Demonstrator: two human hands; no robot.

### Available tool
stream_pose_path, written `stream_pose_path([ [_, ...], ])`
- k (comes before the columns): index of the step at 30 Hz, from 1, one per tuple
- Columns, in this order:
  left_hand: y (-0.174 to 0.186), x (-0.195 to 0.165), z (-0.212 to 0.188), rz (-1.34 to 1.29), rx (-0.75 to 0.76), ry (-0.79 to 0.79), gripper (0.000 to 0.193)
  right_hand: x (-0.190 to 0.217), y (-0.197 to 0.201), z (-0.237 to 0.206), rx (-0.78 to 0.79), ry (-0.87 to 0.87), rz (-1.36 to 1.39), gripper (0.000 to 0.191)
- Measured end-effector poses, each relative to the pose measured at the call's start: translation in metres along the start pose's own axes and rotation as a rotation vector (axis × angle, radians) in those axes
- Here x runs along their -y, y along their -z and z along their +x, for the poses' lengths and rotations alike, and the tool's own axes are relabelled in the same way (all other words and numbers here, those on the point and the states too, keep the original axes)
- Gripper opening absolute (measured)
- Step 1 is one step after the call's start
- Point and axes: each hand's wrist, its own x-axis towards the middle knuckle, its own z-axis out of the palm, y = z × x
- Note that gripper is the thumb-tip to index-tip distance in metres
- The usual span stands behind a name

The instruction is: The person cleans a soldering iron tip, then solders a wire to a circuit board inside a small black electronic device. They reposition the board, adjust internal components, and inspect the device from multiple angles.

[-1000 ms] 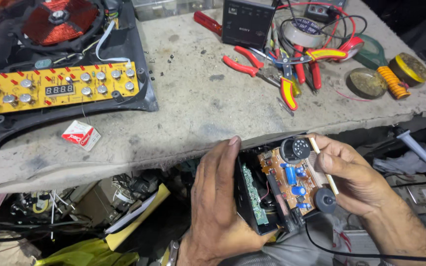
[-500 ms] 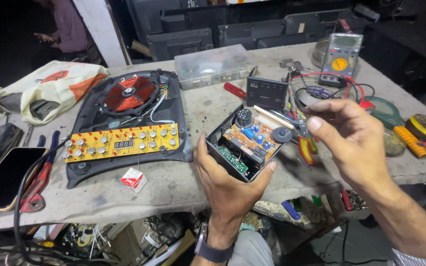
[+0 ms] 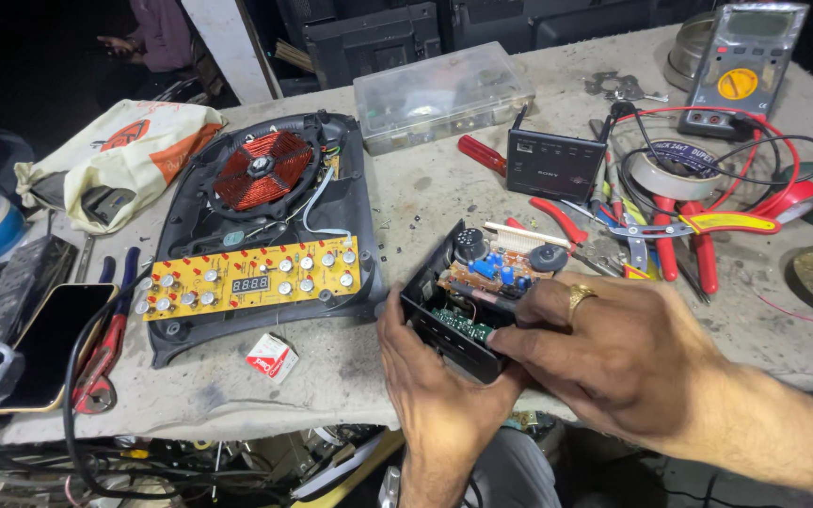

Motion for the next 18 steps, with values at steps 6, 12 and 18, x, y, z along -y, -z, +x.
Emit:
stream_pose_path([
  [6, -0.008, 0.003, -0.001, 0.075, 0.017, 0.053, 0.128, -0.020, 0.007, 0.007, 0.005, 0.047, -0.045, 0.040],
  [12, -0.004, 0.007, -0.003, 0.136, 0.048, 0.042, 0.131, -0.024, -0.002, 0.015, 0.186, 0.097, -0.133, 0.029],
  [18, 0.007, 0.010, 0.010, 0.122, 0.084, -0.058, 0.133, -0.026, -0.012, 0.022, 0.513, 0.112, -0.224, 0.024],
])
